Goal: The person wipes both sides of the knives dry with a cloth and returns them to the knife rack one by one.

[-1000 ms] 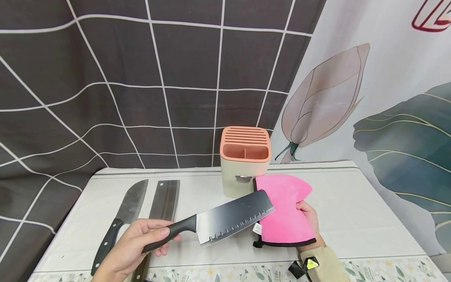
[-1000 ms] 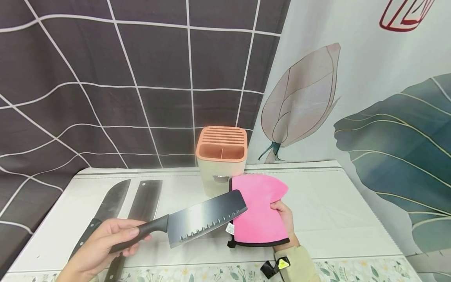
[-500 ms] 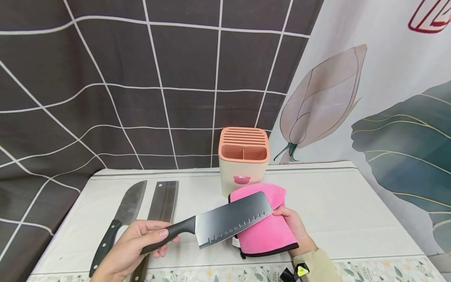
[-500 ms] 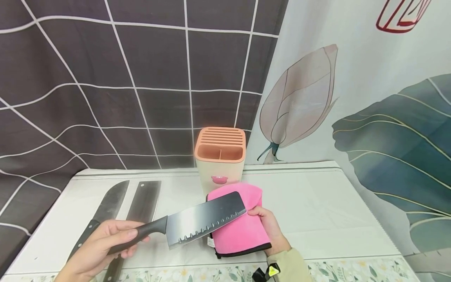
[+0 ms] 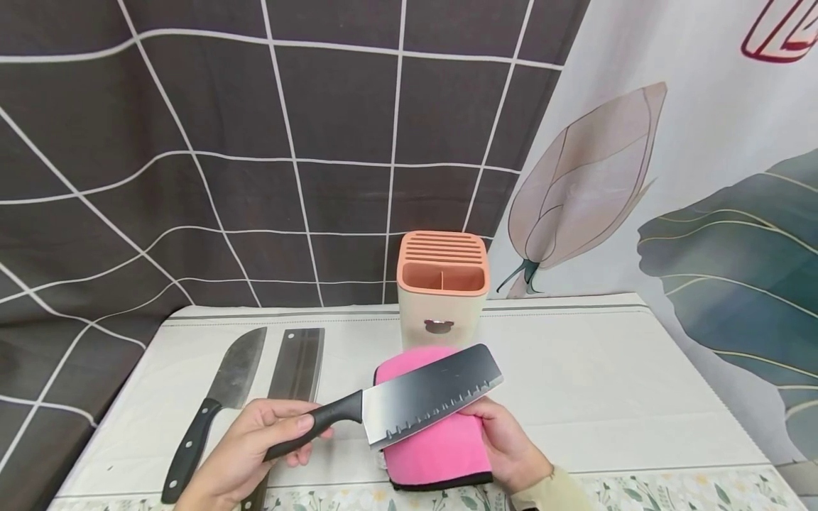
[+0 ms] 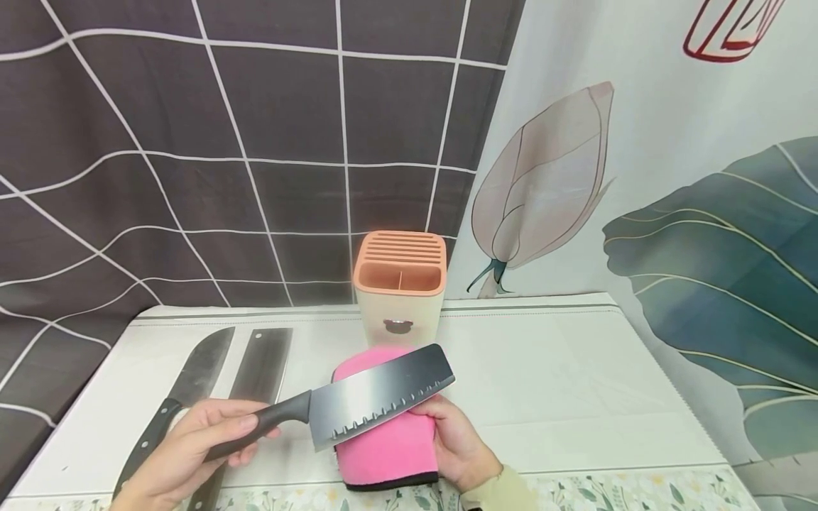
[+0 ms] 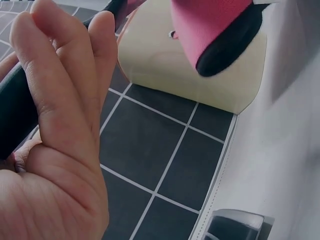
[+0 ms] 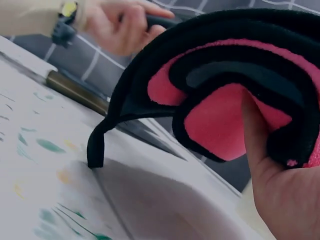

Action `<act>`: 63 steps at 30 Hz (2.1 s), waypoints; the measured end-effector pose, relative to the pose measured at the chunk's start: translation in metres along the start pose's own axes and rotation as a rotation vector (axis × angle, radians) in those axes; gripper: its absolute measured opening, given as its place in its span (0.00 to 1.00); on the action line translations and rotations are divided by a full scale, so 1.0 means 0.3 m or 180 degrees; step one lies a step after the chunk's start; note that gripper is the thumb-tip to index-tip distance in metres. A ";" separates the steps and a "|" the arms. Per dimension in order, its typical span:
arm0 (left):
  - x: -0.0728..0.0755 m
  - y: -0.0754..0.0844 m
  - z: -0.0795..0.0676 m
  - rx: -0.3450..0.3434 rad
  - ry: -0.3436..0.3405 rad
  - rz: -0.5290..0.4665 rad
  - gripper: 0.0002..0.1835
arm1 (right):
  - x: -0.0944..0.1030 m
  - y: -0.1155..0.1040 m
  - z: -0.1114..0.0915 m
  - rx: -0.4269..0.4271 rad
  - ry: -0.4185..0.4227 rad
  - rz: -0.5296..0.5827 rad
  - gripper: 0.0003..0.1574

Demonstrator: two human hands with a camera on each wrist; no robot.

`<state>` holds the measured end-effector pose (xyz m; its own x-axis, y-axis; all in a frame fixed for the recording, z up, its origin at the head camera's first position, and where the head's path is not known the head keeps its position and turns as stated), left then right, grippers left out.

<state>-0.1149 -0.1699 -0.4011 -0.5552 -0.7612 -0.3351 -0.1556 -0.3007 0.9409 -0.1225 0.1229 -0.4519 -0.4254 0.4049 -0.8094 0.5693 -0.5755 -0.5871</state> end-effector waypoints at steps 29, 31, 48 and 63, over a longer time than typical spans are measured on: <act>-0.038 -0.033 0.032 -0.0048 -0.0101 -0.0123 0.16 | -0.070 0.105 0.013 -0.0056 -0.0448 -0.0034 0.20; -0.039 -0.032 0.033 -0.0043 -0.0093 -0.0097 0.15 | -0.075 0.099 0.015 -0.0038 -0.0491 0.0018 0.21; -0.043 -0.043 0.039 0.0187 -0.0005 0.0049 0.14 | -0.074 0.075 0.020 0.0094 -0.0410 0.0072 0.24; -0.035 -0.037 0.032 0.0254 0.0113 0.0254 0.15 | -0.053 0.053 0.016 0.0114 -0.0354 0.0123 0.24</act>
<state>-0.1151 -0.1531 -0.4075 -0.5393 -0.8012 -0.2592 -0.1774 -0.1928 0.9651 -0.1099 0.1039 -0.4483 -0.4802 0.3018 -0.8236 0.5621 -0.6150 -0.5531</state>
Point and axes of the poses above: each hand's wrist, its own z-axis towards the middle knuckle, its own x-axis out of the back of the hand, y = z × x, the point moved 5 cm from there along z, towards the middle knuckle, and after that the axes turned 3 degrees about -z, right-handed, at the moved point
